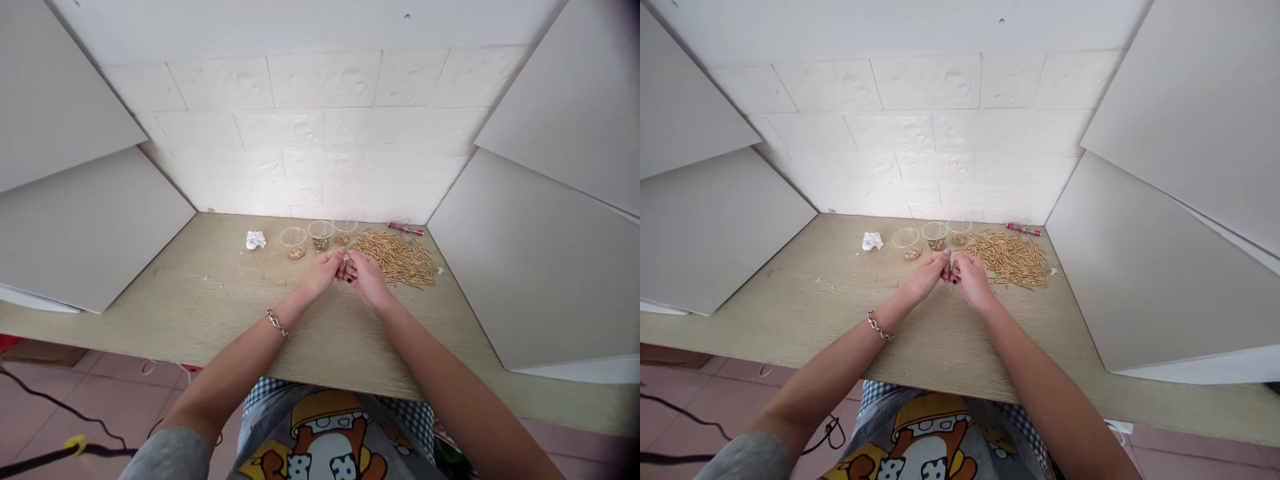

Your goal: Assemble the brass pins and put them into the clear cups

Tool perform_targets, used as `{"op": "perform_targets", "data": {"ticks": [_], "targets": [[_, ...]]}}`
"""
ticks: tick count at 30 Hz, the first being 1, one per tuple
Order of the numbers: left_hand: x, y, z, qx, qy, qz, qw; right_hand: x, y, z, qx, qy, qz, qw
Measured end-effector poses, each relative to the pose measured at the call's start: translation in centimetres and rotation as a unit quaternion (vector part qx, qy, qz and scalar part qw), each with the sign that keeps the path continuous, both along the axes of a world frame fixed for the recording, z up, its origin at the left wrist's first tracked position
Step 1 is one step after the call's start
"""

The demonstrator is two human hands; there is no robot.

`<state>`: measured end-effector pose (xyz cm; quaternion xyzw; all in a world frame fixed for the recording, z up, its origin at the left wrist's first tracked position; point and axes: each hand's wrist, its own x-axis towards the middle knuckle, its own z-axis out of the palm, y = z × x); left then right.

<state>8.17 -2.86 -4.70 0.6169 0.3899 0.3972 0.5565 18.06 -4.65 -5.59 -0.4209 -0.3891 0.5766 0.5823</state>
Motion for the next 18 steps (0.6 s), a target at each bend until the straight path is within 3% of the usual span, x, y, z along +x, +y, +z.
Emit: {"op": "perform_targets", "data": {"ticks": [10,18], "targets": [[0.4,0.0,-0.7,0.014,-0.003,0.041,0.999,0.1,0.2,-0.7,0.029,-0.023,-0.021,0.999],[0.9,-0.6,-0.4,-0.003,-0.001,0.078,0.997,-0.1,0.3,-1.5,0.031,-0.032,-0.037,0.998]]}}
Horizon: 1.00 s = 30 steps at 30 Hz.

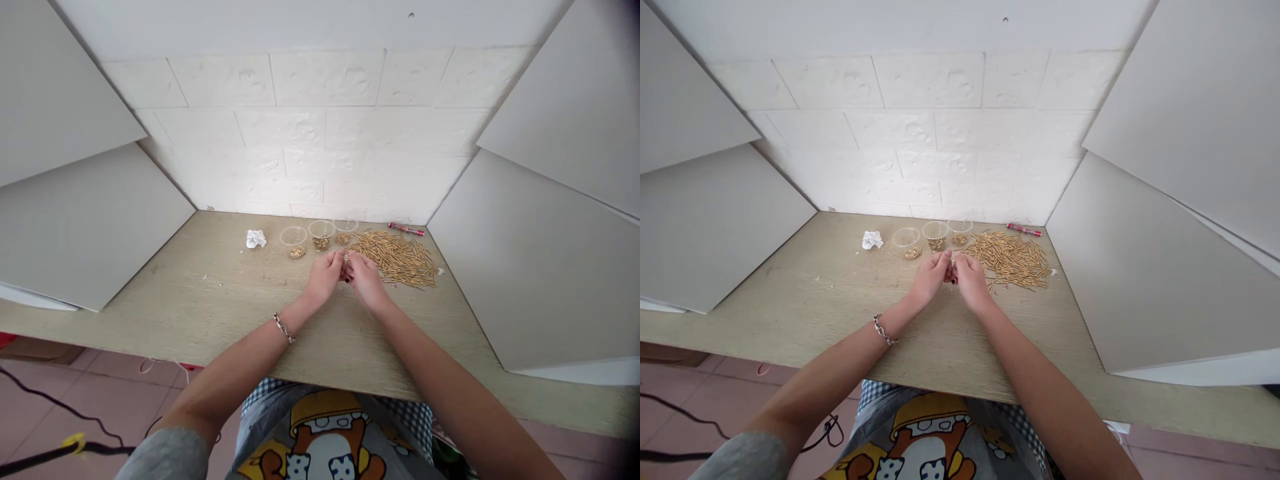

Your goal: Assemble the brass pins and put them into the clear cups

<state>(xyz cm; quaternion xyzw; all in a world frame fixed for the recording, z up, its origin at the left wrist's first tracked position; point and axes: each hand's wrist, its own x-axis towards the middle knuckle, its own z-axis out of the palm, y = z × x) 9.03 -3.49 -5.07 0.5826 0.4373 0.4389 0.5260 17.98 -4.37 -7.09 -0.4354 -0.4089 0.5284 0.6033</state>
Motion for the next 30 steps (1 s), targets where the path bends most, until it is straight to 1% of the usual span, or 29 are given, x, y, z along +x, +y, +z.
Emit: {"op": "perform_targets", "data": {"ticks": [4,7,12,16,23,27,30], "targets": [[0.0,0.3,-0.8,0.014,0.005,0.018,1.0,-0.3,-0.1,-0.4,0.006,-0.01,-0.012,1.0],[0.0,0.4,-1.1,0.01,-0.005,0.014,1.0,-0.4,-0.2,-0.3,0.01,-0.001,-0.009,1.0],[0.2,0.4,-0.6,-0.034,-0.068,-0.011,0.997,-0.6,-0.4,0.6,-0.022,0.071,-0.014,0.997],[0.1,0.4,-0.2,-0.048,-0.085,-0.021,0.995,-0.7,-0.6,1.2,-0.035,0.121,0.003,0.992],[-0.6,1.1,-0.4,-0.051,-0.096,-0.094,0.99,-0.5,-0.6,1.2,-0.018,0.114,0.038,0.993],[-0.9,1.5,-0.7,-0.057,-0.11,-0.114,0.986,-0.4,-0.5,1.2,-0.031,0.118,0.037,0.992],[-1.0,1.6,-0.7,-0.052,-0.116,-0.126,0.984,-0.4,-0.5,1.3,-0.027,0.117,0.044,0.992]]}}
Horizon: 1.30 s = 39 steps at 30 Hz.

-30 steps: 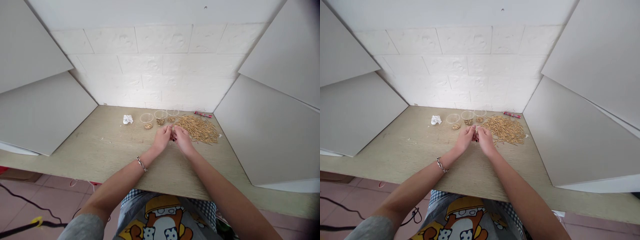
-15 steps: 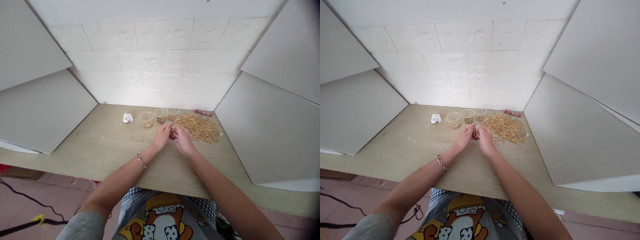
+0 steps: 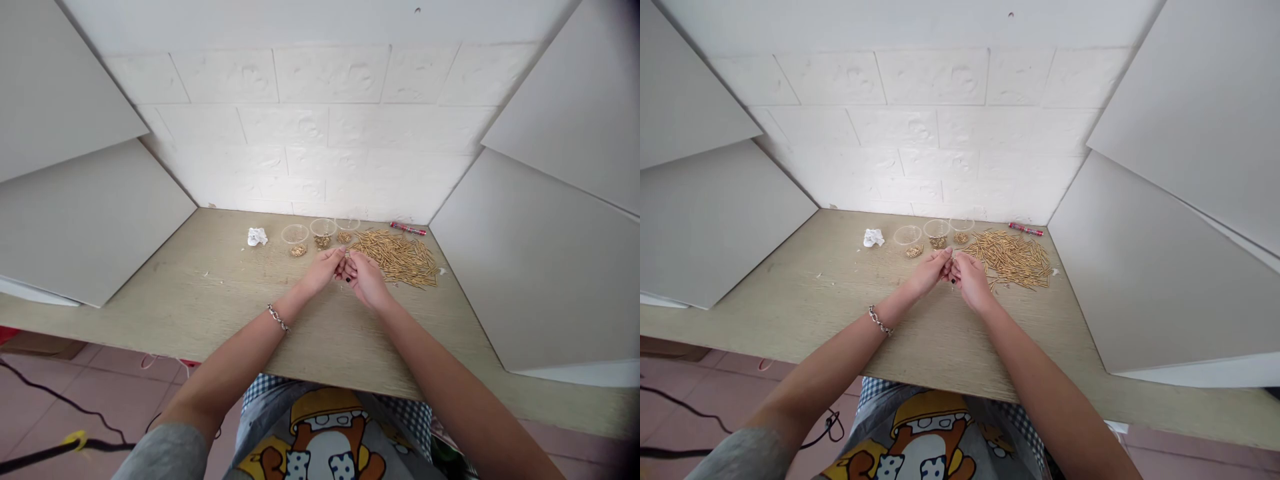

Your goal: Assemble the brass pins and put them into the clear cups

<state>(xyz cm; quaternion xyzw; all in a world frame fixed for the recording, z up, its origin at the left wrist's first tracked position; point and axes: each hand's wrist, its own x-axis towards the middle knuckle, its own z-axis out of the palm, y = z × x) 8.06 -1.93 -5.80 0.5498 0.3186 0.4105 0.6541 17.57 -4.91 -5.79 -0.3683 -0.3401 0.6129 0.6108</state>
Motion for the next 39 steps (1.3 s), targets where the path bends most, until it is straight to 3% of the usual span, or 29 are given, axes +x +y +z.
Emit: {"op": "perform_targets", "data": {"ticks": [9,19,39], "targets": [[-0.3,0.3,-0.4,0.03,-0.015,-0.042,0.999,0.9,0.2,0.2,0.023,-0.057,0.044,0.997],[-0.4,-0.1,0.1,0.014,-0.037,-0.071,0.997,1.8,0.1,0.7,0.031,-0.078,0.089,0.992],[-0.3,-0.3,0.5,-0.001,-0.043,-0.064,0.997,1.9,-0.1,0.9,0.027,-0.069,0.099,0.992]]}}
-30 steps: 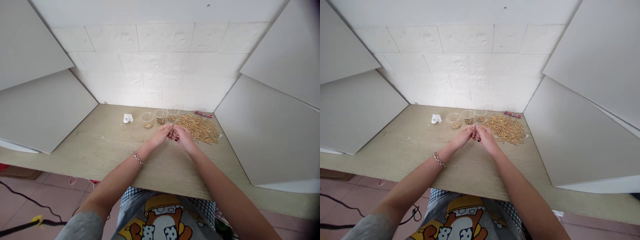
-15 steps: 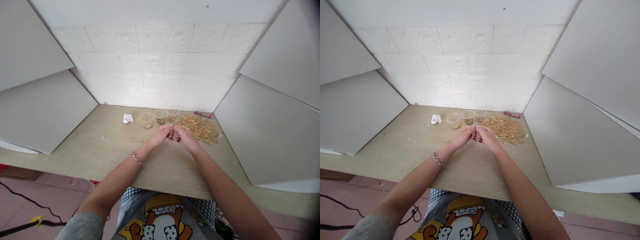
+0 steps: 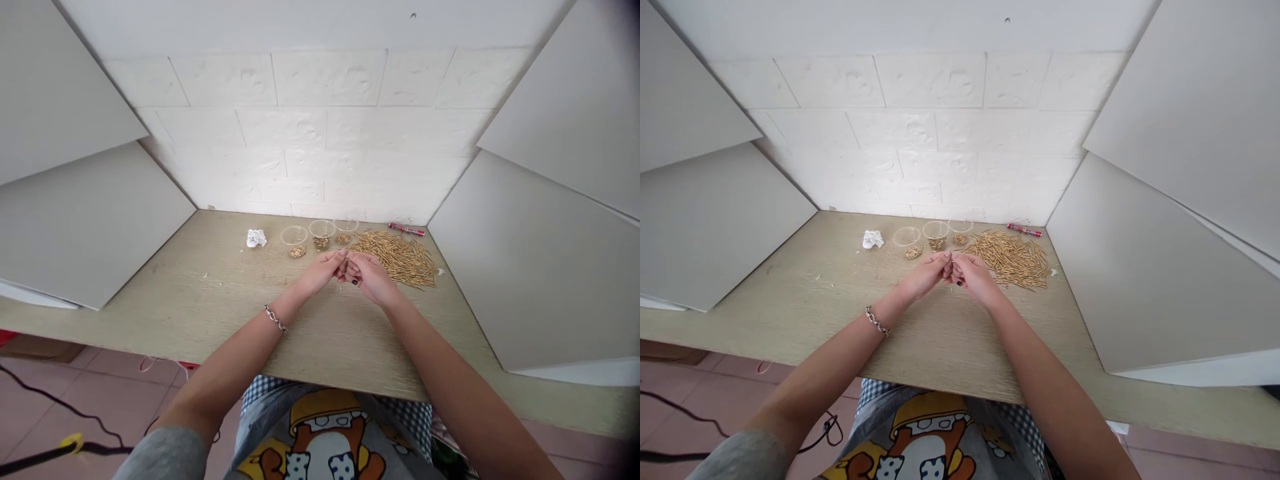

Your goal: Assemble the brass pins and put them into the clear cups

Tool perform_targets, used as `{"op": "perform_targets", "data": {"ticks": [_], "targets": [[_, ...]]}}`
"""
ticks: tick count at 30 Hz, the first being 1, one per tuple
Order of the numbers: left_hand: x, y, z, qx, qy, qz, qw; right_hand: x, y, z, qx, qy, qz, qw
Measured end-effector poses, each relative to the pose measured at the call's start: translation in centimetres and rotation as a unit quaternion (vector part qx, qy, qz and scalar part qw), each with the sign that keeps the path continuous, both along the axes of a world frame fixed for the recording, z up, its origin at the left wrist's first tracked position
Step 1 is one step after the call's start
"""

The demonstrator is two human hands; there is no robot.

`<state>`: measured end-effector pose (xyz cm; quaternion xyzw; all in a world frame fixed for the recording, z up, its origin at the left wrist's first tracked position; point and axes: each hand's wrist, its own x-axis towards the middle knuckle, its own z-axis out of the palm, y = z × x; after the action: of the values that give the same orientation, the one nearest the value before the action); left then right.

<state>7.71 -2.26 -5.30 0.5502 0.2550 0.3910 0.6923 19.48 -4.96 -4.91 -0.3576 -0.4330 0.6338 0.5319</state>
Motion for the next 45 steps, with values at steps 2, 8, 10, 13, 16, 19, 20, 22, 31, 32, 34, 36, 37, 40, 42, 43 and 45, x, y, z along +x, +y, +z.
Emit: {"op": "perform_targets", "data": {"ticks": [2,8,10,13,16,19,20,22,31,32,34,36,37,40,42,43,45], "targets": [[0.0,0.0,0.0,0.002,0.005,0.005,1.0,0.0,0.0,-0.1,0.003,-0.002,-0.001,1.0],[0.4,-0.3,0.0,0.017,0.038,0.06,0.997,-0.4,0.3,-0.4,0.0,0.0,-0.027,1.0],[0.7,-0.6,0.2,0.022,0.053,0.079,0.995,-0.6,0.4,-0.6,-0.007,0.004,-0.045,0.999],[1.0,-0.9,0.2,0.017,0.073,0.117,0.99,-0.9,0.5,-0.9,-0.014,0.005,-0.069,0.997],[1.2,-0.9,-0.1,0.003,0.075,0.15,0.986,-1.1,0.4,-1.1,-0.013,0.007,-0.086,0.996],[1.2,-1.0,-0.3,0.004,0.08,0.167,0.983,-1.2,0.4,-1.3,-0.014,0.011,-0.094,0.995],[1.2,-1.0,-0.3,0.007,0.084,0.171,0.982,-1.3,0.4,-1.3,-0.015,0.012,-0.094,0.995],[1.2,-1.1,-0.3,0.013,0.093,0.18,0.979,-1.3,0.4,-1.5,-0.016,0.012,-0.1,0.995],[1.4,-1.1,-1.2,0.029,0.115,0.218,0.969,-1.7,0.7,-2.7,-0.01,0.001,-0.133,0.991],[1.4,-1.1,-1.3,0.03,0.115,0.22,0.968,-1.8,0.7,-2.8,-0.009,-0.003,-0.135,0.991],[1.4,-1.2,-1.2,0.031,0.115,0.226,0.967,-1.8,0.6,-2.8,-0.007,-0.01,-0.14,0.99],[1.5,-1.3,-1.1,0.031,0.117,0.231,0.965,-1.9,0.6,-2.7,-0.006,-0.014,-0.144,0.99],[1.5,-1.4,-1.1,0.032,0.12,0.233,0.964,-2.0,0.5,-2.6,-0.005,-0.017,-0.147,0.989],[1.5,-1.4,-1.1,0.054,0.137,0.237,0.96,-2.1,0.2,-2.2,0.001,-0.038,-0.17,0.985],[1.4,-1.3,-1.2,0.079,0.151,0.241,0.955,-2.2,0.0,-1.9,0.008,-0.057,-0.184,0.981],[1.4,-1.2,-1.3,0.089,0.157,0.243,0.953,-2.2,-0.1,-1.7,0.011,-0.066,-0.187,0.98],[1.3,-1.1,-1.4,0.103,0.164,0.244,0.95,-2.2,-0.2,-1.6,0.017,-0.075,-0.187,0.979]]}}
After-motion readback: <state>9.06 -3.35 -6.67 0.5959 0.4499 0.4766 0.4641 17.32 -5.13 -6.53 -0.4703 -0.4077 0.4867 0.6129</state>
